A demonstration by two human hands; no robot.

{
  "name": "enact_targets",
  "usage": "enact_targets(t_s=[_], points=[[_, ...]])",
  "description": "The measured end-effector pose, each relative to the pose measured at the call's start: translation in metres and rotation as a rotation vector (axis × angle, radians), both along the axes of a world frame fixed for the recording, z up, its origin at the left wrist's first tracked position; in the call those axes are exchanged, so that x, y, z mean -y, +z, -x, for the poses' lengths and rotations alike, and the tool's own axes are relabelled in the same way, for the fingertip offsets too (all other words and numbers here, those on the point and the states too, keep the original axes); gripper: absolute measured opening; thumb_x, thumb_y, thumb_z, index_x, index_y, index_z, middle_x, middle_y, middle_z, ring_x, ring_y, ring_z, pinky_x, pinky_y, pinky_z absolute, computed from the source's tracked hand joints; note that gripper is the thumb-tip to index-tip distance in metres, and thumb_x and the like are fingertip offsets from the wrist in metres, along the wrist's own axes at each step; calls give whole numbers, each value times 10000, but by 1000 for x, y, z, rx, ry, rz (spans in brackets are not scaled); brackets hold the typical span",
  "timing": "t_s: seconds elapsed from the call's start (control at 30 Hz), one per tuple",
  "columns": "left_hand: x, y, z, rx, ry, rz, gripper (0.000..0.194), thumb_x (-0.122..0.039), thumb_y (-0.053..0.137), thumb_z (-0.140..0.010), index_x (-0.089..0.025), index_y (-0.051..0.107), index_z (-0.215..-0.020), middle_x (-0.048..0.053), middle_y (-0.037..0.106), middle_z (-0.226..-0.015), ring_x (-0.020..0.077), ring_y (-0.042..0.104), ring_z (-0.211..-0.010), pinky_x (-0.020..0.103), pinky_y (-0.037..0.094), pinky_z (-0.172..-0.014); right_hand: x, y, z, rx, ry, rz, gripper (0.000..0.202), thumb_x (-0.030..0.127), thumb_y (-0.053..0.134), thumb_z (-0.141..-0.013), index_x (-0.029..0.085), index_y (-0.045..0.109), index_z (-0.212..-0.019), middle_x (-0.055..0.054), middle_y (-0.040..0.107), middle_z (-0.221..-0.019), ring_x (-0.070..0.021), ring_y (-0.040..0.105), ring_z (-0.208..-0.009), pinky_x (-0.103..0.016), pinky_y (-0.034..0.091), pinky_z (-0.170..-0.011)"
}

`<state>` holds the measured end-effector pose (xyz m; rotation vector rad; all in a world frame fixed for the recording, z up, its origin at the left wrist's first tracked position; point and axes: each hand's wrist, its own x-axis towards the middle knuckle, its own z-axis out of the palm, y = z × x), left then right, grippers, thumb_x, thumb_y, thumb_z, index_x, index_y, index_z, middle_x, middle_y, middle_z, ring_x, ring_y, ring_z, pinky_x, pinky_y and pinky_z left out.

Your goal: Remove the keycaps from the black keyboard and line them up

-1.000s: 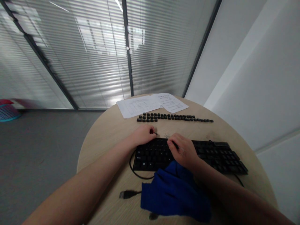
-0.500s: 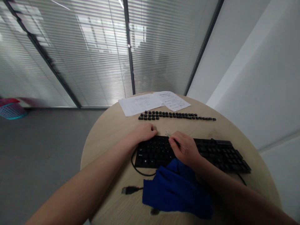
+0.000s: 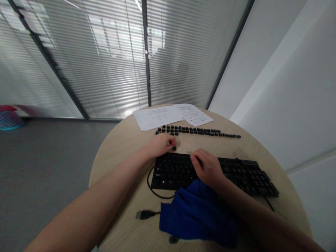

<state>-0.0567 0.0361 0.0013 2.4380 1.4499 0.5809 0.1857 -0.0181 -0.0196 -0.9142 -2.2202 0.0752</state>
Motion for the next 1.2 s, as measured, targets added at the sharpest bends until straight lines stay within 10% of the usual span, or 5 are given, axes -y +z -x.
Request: enact_targets(t_s=[1.2], points=[[-10,-12,0,30,52,97,229,-195,643,-808,-235,757,-1002,-3,768,-922,152,665,-769,262,483,-739,-1,3,1,64,-20,17,335,265,335,-1024,204,572,-794,-58,612,-757,-204,566,-754,-334,436,-727]])
